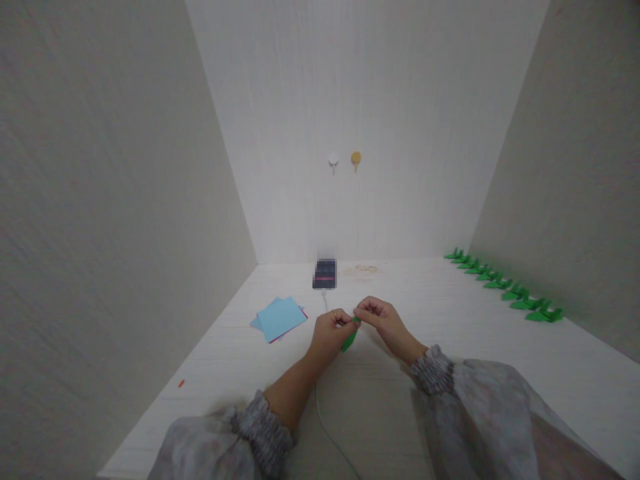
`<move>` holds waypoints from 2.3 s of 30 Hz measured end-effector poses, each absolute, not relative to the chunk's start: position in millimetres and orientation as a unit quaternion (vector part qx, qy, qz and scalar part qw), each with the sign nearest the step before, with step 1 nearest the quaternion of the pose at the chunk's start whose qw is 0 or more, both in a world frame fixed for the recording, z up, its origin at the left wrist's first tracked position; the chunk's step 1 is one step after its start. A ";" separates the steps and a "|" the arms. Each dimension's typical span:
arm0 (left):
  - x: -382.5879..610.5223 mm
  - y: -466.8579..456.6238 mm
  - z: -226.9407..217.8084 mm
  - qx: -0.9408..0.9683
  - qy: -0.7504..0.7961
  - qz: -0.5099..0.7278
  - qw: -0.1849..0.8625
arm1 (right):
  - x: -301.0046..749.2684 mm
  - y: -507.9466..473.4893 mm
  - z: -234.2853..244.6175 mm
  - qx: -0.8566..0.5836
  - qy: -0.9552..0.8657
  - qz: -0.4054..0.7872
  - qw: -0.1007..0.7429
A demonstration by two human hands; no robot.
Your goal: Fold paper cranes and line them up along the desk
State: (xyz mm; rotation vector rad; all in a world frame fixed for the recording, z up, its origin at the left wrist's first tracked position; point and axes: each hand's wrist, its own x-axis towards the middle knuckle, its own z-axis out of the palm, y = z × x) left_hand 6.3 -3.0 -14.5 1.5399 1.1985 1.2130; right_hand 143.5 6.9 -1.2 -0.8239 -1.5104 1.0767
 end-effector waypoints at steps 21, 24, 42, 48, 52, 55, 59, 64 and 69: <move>5.8 -2.1 -13.6 0.615 0.478 0.510 0.365 | 143.0 10.7 -3.5 -0.381 -0.641 0.411 0.525; 6.1 -3.4 -11.0 0.605 0.475 0.515 0.379 | 143.1 10.8 -3.9 -0.386 -0.646 0.400 0.523; 5.8 -3.5 -11.4 0.590 0.469 0.513 0.410 | 142.4 7.2 -0.1 -0.368 -0.636 0.444 0.513; 5.0 -2.8 -11.9 0.585 0.458 0.513 0.430 | 143.7 6.6 -0.7 -0.358 -0.635 0.453 0.513; 4.6 -1.3 -13.2 0.579 0.440 0.519 0.450 | 144.0 6.1 -1.2 -0.350 -0.634 0.459 0.516; 4.3 -0.8 -13.2 0.576 0.430 0.520 0.461 | 144.5 5.8 -0.7 -0.342 -0.636 0.462 0.514; 4.4 -3.0 -8.8 0.552 0.427 0.517 0.495 | 144.7 4.7 0.4 -0.335 -0.642 0.461 0.513; 5.7 -6.0 -2.8 0.538 0.421 0.502 0.530 | 142.8 1.8 0.9 -0.351 -0.635 0.454 0.517; 6.9 -4.4 -3.4 0.557 0.404 0.494 0.531 | 140.4 3.2 -2.1 -0.369 -0.620 0.446 0.530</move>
